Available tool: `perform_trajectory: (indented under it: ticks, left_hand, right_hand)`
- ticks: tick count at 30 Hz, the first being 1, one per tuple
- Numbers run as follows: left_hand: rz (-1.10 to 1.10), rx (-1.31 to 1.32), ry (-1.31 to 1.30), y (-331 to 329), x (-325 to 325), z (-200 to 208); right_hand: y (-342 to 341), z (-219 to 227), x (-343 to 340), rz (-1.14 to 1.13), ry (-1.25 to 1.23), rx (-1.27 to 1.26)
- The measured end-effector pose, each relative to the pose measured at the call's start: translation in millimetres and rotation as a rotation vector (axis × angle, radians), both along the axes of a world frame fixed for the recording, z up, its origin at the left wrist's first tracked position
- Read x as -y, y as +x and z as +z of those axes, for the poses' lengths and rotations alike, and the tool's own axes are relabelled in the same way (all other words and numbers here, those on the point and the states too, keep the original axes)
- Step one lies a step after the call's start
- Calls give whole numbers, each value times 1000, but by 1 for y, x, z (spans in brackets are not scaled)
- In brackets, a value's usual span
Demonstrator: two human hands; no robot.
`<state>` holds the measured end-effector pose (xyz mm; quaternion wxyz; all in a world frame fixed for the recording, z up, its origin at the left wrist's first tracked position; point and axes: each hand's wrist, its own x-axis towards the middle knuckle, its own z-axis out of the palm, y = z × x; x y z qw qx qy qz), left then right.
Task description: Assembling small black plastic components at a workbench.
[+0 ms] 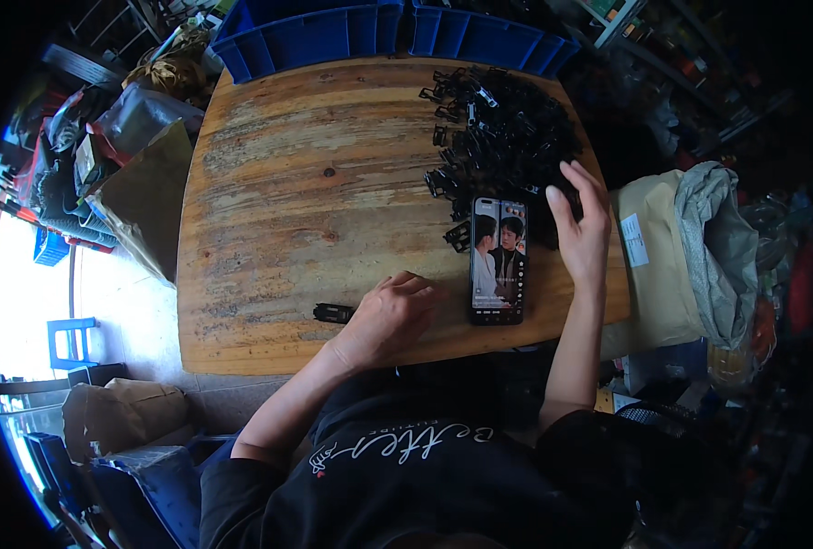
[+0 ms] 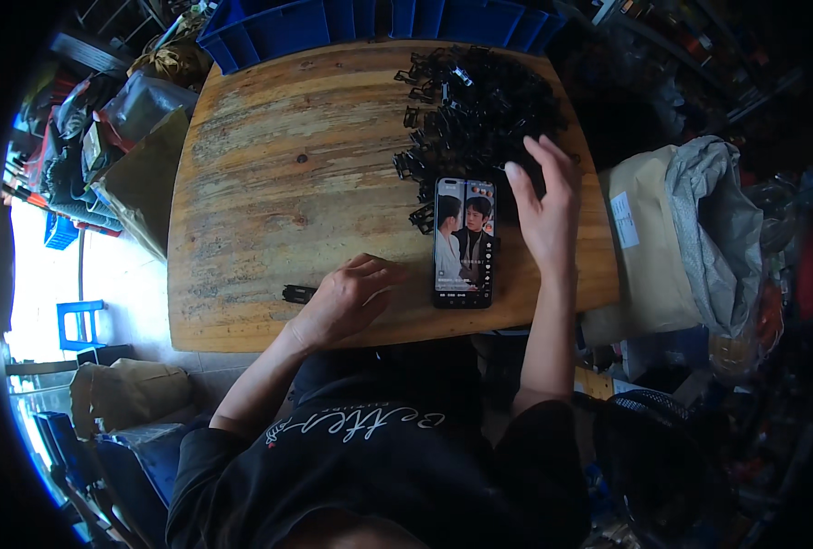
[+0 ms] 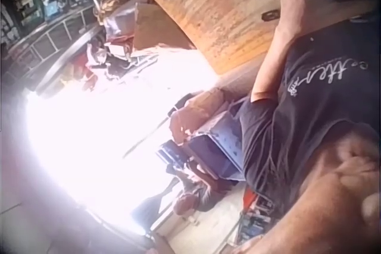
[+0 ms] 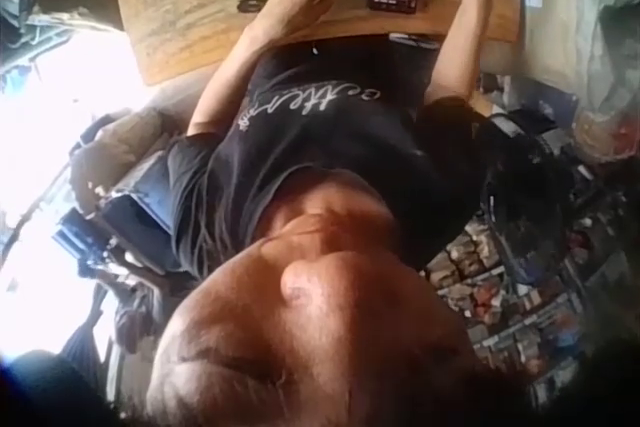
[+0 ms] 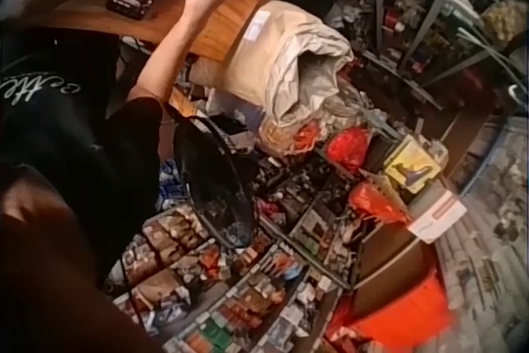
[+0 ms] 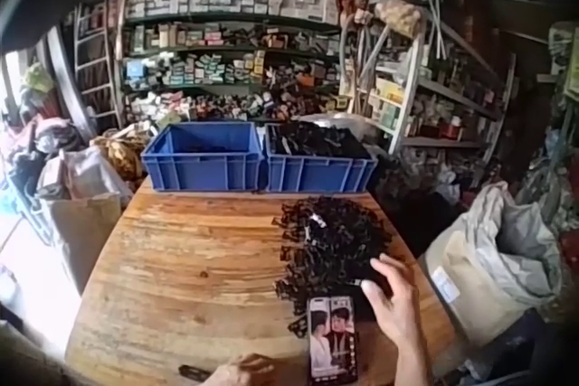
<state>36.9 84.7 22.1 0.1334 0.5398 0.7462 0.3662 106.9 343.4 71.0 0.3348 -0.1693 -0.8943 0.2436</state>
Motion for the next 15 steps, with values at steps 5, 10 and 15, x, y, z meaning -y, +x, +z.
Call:
perform_trajectory:
  ticks: [5,10,15]
  left_hand:
    - [67,-221,19,16,-8,-10]
    - [107,-298,105,20,-7,-17]
    - [102,-301,97,18,-7,-17]
  right_hand:
    - [-92,2,-69,83,386,35]
    - [-112,-44,-70,97,294,487]
    - [-89,-50,-64,179,320,424]
